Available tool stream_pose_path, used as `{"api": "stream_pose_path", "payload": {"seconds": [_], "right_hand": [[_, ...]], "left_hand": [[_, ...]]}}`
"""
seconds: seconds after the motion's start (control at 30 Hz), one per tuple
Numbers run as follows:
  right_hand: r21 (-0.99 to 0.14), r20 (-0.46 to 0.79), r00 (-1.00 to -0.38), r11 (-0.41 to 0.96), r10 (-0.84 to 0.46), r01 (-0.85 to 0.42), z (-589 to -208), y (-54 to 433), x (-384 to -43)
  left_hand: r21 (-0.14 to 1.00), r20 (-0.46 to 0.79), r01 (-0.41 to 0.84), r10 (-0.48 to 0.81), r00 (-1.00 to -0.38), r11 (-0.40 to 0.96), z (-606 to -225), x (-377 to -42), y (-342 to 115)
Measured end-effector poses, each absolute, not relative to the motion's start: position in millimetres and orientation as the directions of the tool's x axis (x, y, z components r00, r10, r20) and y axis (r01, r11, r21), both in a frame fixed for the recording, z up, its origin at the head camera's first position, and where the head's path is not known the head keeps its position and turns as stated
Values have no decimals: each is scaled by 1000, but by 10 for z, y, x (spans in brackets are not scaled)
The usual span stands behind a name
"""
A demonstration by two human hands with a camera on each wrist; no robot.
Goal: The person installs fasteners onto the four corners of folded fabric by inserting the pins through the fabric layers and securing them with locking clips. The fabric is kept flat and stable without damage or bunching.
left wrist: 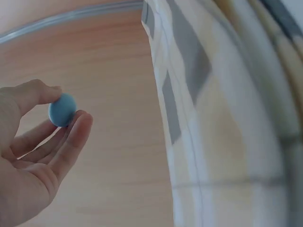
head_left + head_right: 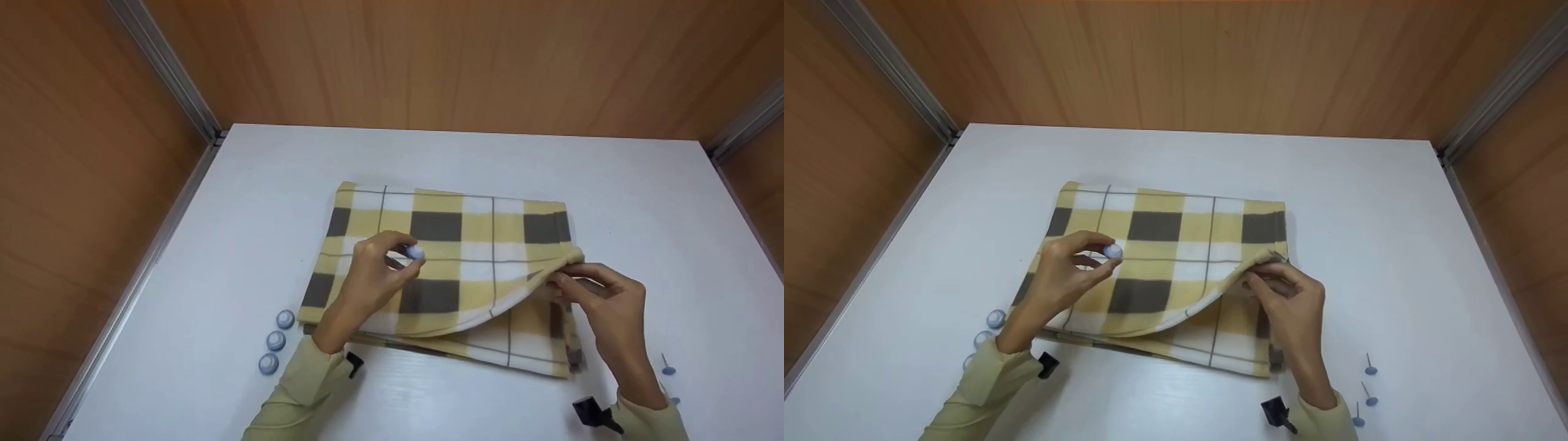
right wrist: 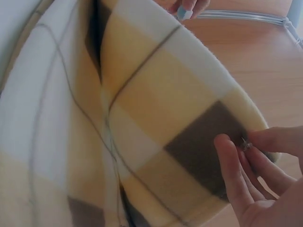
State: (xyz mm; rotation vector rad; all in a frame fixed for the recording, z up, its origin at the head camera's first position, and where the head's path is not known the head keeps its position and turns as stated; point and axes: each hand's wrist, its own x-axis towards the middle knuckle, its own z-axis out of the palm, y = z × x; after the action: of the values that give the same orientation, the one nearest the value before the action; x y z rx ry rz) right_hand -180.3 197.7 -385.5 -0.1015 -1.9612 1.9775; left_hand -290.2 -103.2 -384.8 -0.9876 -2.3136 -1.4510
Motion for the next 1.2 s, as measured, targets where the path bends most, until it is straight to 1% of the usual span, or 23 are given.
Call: {"api": "stream_pose_path", "payload": {"seconds": [0.2, 0.37, 0.5, 0.6, 0.8, 1.03, 1.2], "right_hand": [[-989, 142, -919, 15, 369, -147, -3879, 1884, -1813], [-984, 158, -914, -18, 374, -177, -3886, 1846, -1813], [-988, 139, -919, -17, 369, -156, -3907, 1793, -1825], [-991, 130, -923, 8, 362, -137, -3905, 1766, -1857], [-991, 136, -935, 53, 328, -125, -3900, 1734, -1940], [-993, 116, -934, 68, 339, -99, -3937, 1733, -1913], [-992, 122, -932, 61, 341, -107, -3946, 1746, -1887]], "left_hand": [[709, 507, 682, 544, -669, 178, -3874, -2925, -688], [730, 487, 679, 636, -598, 80, -3896, -2937, -419], [731, 466, 680, 685, -560, 59, -3909, -2942, -314], [749, 446, 660, 694, -565, 55, -3906, -2958, -267], [803, 427, 596, 674, -603, 25, -3918, -2989, -195], [823, 436, 567, 688, -580, -44, -3971, -2974, -86], [817, 426, 576, 704, -568, -30, -3971, -2956, -41]]}}
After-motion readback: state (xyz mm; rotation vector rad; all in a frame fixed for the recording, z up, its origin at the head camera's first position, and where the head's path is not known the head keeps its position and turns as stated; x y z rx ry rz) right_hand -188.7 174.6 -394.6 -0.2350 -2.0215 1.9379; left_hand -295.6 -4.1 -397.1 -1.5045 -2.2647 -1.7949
